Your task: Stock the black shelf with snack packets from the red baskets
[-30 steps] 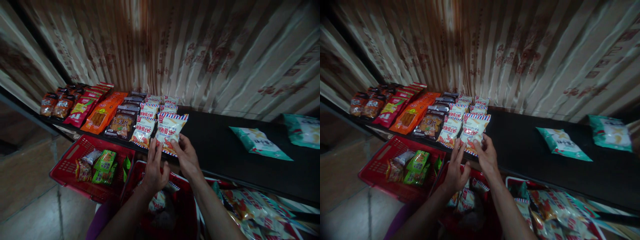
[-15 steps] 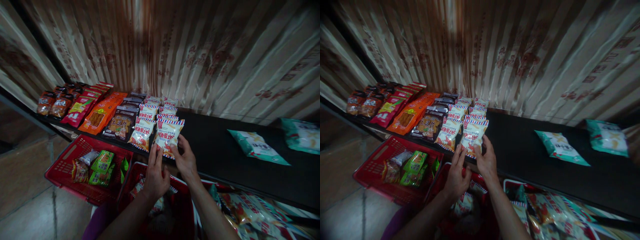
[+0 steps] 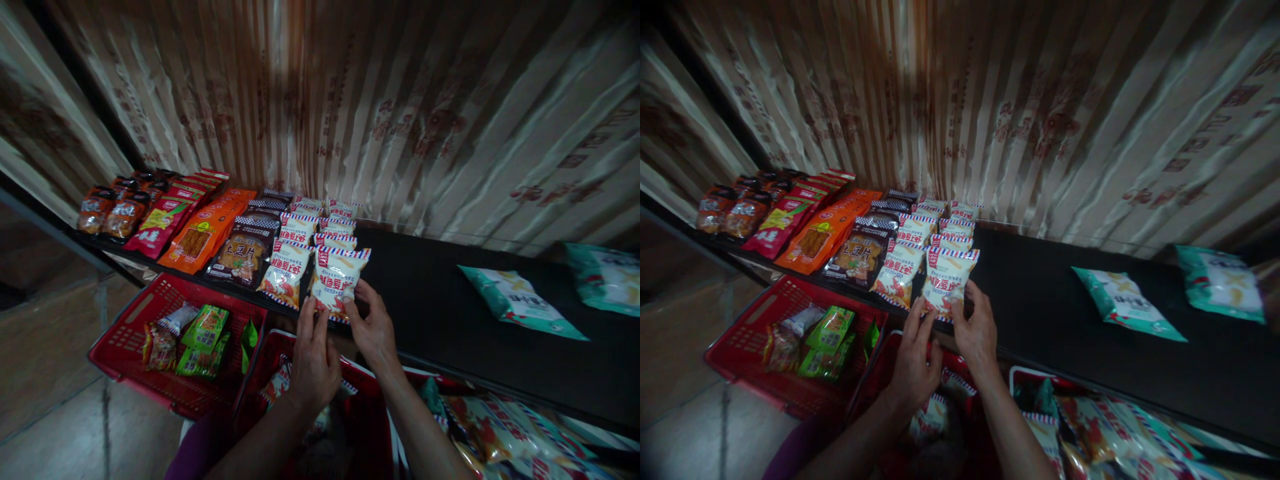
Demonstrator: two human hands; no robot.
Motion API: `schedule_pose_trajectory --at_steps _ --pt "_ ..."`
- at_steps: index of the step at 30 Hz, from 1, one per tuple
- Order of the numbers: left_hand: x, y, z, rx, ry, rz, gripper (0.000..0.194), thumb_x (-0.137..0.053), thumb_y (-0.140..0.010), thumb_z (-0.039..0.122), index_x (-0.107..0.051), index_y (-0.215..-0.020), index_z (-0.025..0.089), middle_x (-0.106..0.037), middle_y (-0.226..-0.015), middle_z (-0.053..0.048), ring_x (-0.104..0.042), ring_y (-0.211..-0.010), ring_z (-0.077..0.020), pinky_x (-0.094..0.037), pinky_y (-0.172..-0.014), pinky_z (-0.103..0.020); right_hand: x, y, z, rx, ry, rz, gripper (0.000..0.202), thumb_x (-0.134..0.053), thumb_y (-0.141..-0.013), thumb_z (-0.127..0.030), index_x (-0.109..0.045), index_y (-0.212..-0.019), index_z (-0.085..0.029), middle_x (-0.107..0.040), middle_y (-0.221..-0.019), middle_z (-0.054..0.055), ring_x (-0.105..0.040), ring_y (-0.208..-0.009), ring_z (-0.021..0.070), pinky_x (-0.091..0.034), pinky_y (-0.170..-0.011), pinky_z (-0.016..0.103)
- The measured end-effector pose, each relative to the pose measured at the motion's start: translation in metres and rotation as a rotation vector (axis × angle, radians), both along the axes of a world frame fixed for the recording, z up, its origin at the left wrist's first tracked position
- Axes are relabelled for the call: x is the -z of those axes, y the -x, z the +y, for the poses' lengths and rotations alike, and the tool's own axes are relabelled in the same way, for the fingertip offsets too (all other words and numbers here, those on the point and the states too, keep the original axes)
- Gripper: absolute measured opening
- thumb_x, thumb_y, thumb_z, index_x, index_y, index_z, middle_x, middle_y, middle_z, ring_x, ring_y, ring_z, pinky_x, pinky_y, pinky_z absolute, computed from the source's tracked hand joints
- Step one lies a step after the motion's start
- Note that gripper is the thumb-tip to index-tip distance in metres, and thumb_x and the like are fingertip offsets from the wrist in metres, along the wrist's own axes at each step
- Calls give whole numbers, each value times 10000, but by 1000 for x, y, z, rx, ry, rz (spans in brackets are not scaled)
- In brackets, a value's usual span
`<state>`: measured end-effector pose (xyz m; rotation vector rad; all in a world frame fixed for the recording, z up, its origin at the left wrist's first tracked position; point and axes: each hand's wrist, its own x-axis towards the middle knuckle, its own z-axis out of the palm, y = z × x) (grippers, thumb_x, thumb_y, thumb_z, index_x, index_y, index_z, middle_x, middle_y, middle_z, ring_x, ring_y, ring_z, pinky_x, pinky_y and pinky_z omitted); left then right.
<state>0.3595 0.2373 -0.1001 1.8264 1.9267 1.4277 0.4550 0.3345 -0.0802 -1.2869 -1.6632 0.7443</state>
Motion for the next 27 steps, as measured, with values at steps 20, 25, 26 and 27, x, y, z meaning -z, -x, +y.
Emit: schedule_pose_trajectory --at_steps 20,25,26,27 --pt "-6 -3 0 -10 98 185 724 -452 -763 55 -283 -1436 264 -106 -1562 -108 -83 -1421 -347 -331 -1014 -611 4 0 -1 -13 40 114 555 -555 -796 -455 -478 -1286 -207 -567 -1255 124 -538 -1140 258 -418 -975 474" --pt "-3 -7 1 -37 102 195 744 -468 -741 44 -294 -1431 261 -137 -1555 -124 -128 -1418 -333 -345 -1006 -584 -5 -4 -1 32 104 268 563 -561 -797 -485 -487 -1271 -191 -524 -1325 139 -519 -1183 263 -413 -997 461" --pt "-3 -8 2 -46 99 203 746 -468 -732 39 -305 -1427 255 -148 -1551 -133 -138 -1416 -335 -349 -1000 -584 -7 -5 0 50 105 280 553 -568 -792 -489 -501 -1257 -195 -524 -1326 135 -513 -1192 264 -401 -1009 465" --pt "-2 -8 2 -57 93 216 744 -467 -724 35 -318 -1422 246 -158 -1547 -143 -145 -1413 -339 -353 -993 -584 -8 -7 2 65 108 288 545 -574 -788 -493 -514 -1243 -198 -526 -1327 132 -505 -1202 266 -389 -1022 468"
